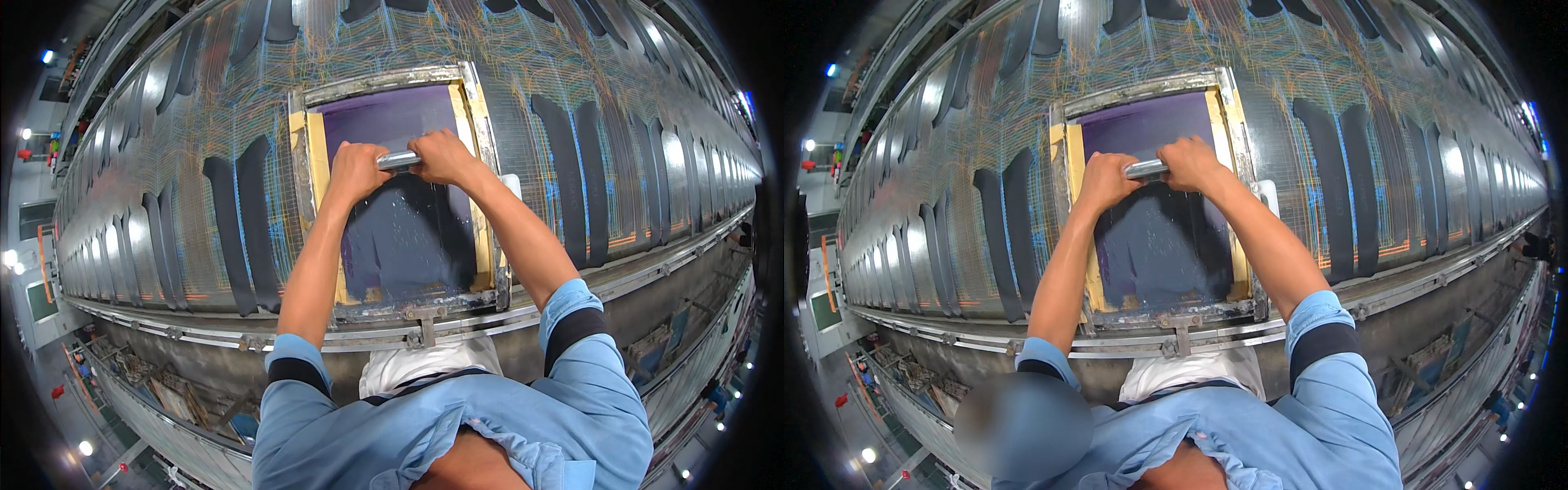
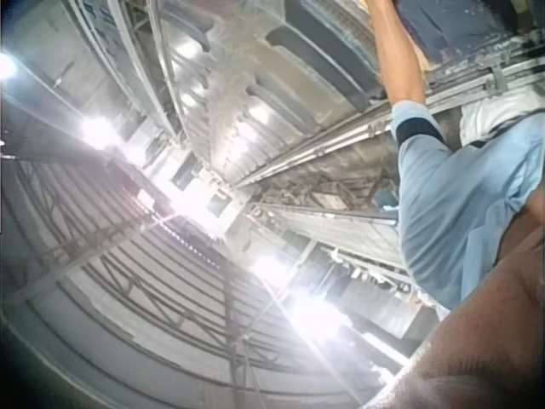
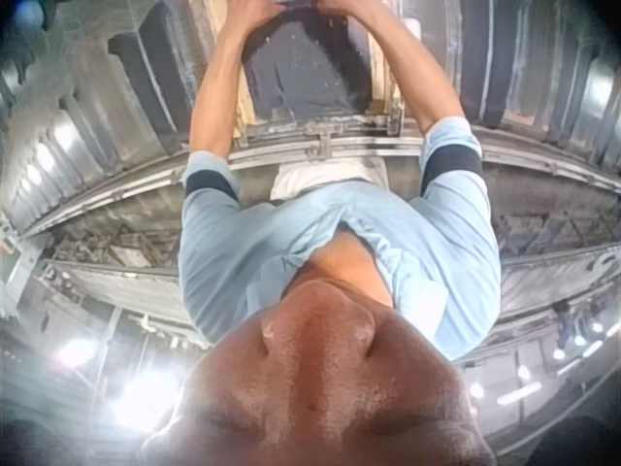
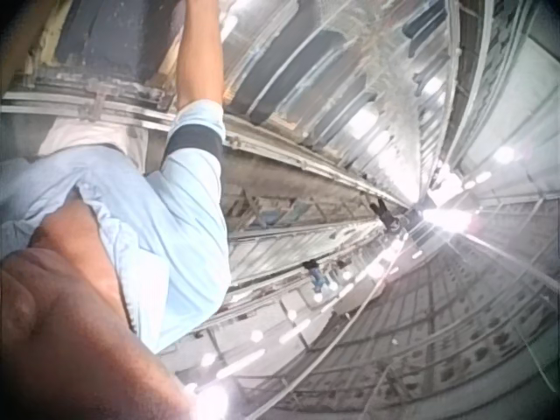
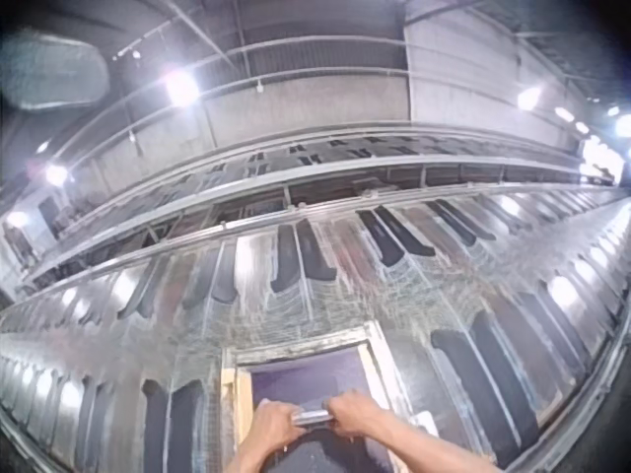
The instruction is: The person uses a squeegee to spread ink across a screen printing frame. They repeatedly pull the squeegee across the mesh to transfer ink onto the fabric below.
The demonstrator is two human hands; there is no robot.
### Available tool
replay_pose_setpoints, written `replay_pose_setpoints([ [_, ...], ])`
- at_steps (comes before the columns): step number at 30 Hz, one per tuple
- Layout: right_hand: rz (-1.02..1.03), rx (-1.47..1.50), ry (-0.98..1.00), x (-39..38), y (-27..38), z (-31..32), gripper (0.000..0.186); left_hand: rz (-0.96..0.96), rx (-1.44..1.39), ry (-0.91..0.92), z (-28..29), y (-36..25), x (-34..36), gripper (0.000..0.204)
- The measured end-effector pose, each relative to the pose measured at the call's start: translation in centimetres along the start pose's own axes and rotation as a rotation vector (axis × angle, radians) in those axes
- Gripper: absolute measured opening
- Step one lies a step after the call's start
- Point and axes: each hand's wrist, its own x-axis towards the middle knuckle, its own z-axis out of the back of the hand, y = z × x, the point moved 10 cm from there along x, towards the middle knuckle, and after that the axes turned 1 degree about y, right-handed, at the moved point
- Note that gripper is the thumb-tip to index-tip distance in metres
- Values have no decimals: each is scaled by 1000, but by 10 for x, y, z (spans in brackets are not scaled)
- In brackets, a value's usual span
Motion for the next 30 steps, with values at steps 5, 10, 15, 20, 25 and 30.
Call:
replay_pose_setpoints([
  [5,139,2,-124,-84,45,-20,24,-32,0,-4,-25,-46,-83,20],
  [10,158,36,-45,-158,91,-43,25,-7,-94,-11,-33,-86,-167,23],
  [15,95,-8,-80,-113,62,-17,25,-89,-4,-43,-12,-67,-105,16],
  [20,-8,-20,-2,-14,10,5,22,-82,32,-38,14,-21,-17,13],
  [25,-44,48,39,15,-7,6,20,-2,2,52,4,5,13,17],
  [30,-2,71,7,-5,3,-4,20,-10,-14,18,-2,-6,-9,19],
])
